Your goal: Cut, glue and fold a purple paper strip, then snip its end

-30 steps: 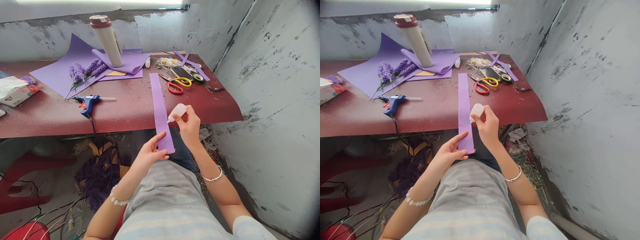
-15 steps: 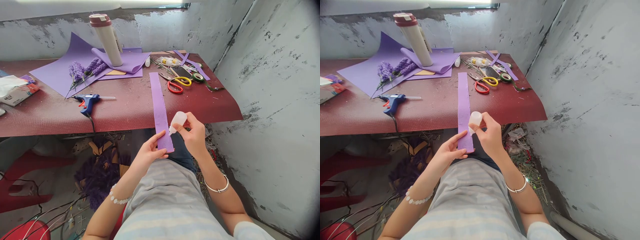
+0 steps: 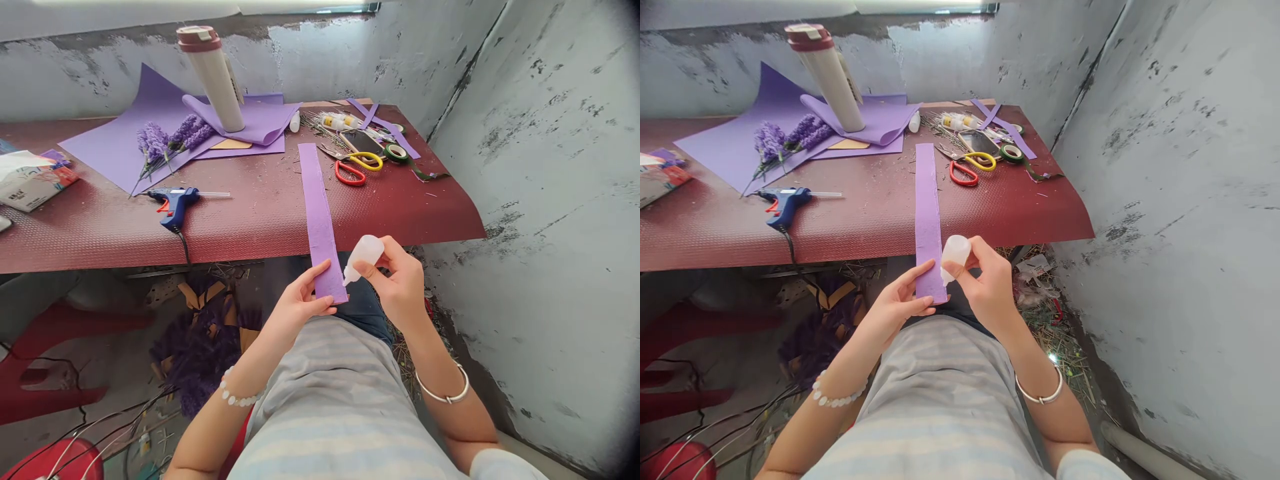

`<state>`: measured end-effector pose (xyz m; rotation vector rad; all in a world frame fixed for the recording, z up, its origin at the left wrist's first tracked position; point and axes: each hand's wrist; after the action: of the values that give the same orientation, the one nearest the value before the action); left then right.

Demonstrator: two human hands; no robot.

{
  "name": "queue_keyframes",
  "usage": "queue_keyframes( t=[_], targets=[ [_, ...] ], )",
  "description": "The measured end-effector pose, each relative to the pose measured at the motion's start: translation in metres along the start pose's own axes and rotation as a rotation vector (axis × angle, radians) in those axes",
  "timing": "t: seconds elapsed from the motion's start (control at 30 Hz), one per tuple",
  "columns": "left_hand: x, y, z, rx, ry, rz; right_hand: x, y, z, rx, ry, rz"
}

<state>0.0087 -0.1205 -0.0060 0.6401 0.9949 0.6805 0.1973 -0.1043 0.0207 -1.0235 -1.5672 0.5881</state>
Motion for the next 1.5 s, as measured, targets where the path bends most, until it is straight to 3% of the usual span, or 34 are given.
queue_keyframes(
  t=[0.63, 1.5],
  targets=[
    [0.0, -0.001, -0.001, -0.001, 0.008, 0.003, -0.01, -0.01, -0.008, -0.019, -0.11, -0.042],
    [0.008, -0.007, -0.007, -0.022, -0.009, 0.016, 0.014, 0.013, 0.013, -0.031, 0.06, -0.065]
  ],
)
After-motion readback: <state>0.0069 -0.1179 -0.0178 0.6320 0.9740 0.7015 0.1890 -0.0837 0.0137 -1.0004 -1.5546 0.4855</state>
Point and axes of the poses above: each hand's wrist, its own x-axis towards the middle knuckle, its own z-axis out of the palm, y = z × x, and after that the axes turned 12 degrees about -z, right-handed
